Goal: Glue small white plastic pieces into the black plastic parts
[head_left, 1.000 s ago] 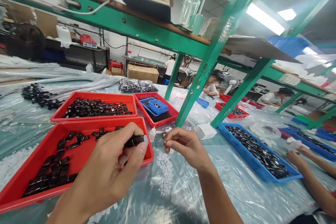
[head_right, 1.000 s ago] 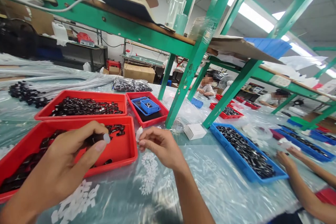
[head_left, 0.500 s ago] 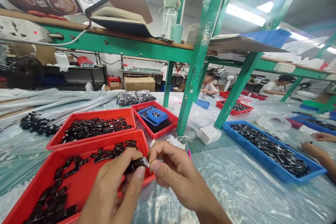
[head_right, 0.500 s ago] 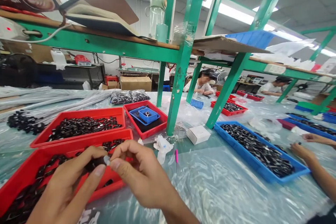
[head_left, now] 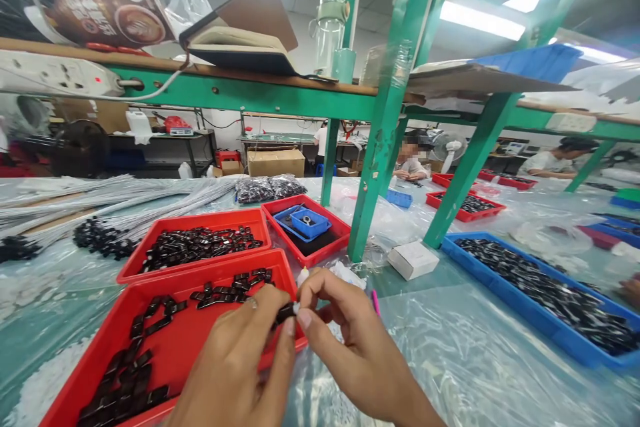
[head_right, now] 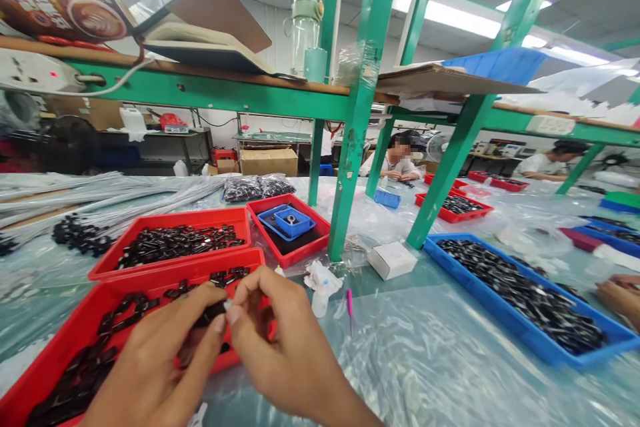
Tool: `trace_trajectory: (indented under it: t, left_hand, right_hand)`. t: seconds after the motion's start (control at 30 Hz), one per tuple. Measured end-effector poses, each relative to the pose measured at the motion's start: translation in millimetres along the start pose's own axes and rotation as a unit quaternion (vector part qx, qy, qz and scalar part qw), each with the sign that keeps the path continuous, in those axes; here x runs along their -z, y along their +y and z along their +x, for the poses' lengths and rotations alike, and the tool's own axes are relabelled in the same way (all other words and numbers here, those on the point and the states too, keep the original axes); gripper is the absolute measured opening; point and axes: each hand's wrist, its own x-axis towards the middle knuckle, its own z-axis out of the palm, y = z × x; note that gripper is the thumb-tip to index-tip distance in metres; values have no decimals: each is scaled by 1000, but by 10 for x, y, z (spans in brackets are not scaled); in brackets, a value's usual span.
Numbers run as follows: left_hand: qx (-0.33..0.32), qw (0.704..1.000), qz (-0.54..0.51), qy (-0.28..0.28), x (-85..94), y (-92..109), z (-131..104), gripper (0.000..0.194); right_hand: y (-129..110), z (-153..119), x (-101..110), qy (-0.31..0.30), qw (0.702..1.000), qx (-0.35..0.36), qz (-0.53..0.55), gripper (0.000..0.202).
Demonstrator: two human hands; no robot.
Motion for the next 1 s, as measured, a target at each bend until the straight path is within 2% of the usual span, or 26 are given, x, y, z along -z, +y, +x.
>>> trace_trajectory:
  t: [0.13, 0.23, 0.3, 0.5, 0.63, 0.77, 0.9, 1.0]
  left_hand:
    - [-45, 997, 45, -39, 18, 67, 64, 26]
    - [-26, 996, 65, -57, 19, 108, 91, 27]
    - [1, 996, 70, -54, 16, 126, 92, 23]
    - [14, 994, 92, -65, 26, 143, 65, 24]
    - [25, 991, 101, -82, 32, 128, 82, 25]
    - [14, 994, 79, -67, 36, 114, 100, 23]
    - [34, 995, 56, -68, 34, 123, 85, 24]
    - [83, 993, 23, -78, 55, 140, 53, 26]
  right_hand:
    - [17, 2, 36, 9, 982, 102, -156, 13]
    - [76, 35, 45, 27, 956, 181, -231, 19]
    - [125, 57, 37, 34, 944, 207, -253, 19]
    - [201, 83, 46, 15, 942, 205, -266, 23]
    - [210, 67, 59, 33, 928, 223, -297, 23]
    - [212, 45, 35, 41, 922, 234, -305, 19]
    - [186, 37, 67, 21, 933, 216, -287, 16]
    - [152, 33, 156, -19, 960, 141, -242, 17]
